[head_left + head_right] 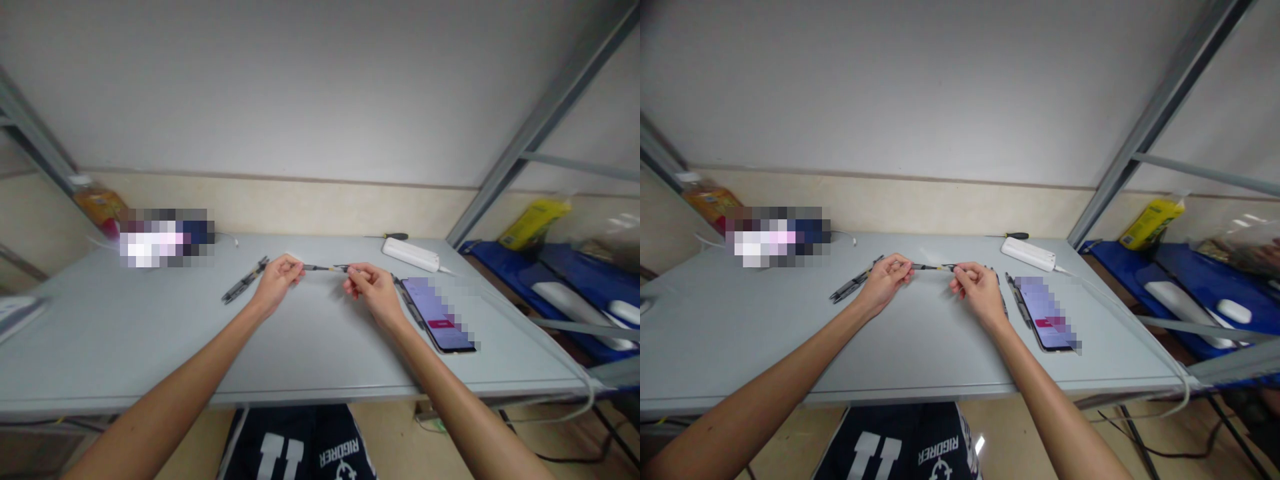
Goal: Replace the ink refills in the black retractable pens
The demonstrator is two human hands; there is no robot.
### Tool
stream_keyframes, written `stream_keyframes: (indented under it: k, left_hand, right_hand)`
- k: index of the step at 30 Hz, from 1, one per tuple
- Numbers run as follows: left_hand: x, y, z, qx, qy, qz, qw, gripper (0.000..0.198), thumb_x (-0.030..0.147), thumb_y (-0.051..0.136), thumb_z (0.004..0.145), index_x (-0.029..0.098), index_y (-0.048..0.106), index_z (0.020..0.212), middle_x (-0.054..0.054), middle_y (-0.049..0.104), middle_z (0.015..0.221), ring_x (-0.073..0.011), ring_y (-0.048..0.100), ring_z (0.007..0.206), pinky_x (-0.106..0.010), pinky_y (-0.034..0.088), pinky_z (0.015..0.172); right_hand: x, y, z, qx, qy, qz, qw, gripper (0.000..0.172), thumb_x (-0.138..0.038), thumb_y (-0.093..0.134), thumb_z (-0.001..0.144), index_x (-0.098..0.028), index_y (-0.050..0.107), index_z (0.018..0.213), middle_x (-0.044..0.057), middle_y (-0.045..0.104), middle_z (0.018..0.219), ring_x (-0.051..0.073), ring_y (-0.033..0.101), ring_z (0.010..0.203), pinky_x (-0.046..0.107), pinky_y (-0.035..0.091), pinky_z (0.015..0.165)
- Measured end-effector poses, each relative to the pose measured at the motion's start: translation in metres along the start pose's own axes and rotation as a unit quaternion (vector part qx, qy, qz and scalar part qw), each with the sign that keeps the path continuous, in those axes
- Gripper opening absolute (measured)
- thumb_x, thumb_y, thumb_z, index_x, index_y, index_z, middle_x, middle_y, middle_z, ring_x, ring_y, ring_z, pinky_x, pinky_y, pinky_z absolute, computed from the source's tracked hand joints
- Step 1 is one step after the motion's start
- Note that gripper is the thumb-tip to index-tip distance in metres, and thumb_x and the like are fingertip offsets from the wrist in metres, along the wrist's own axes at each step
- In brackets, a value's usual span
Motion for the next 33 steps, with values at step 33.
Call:
stream_keyframes:
  k: [33]
  left_hand:
    - [0.008, 0.003, -0.002, 0.025, -0.020, -0.032, 0.999, 0.025, 0.033, 0.073, 0.062, 0.015, 0.057, 0.067, 0.001, 0.058, 0.056, -0.0071, 0.048, 0.050, -0.021, 0.036, 0.052]
  right_hand:
    - [-0.002, -0.007, -0.002, 0.011, -0.134, -0.252, 0.958, 0.039, -0.030, 0.062, 0.073, -0.020, 0.059, 0.110, 0.005, 0.067, 0.086, 0.017, 0.061, 0.076, 0.023, 0.042, 0.054]
Point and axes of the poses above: each hand's wrist, its own z-axis towards the middle knuckle, its own y-axis out of the palm, x = y × z, the point moved 4 cm from there along z, towards the middle knuckle
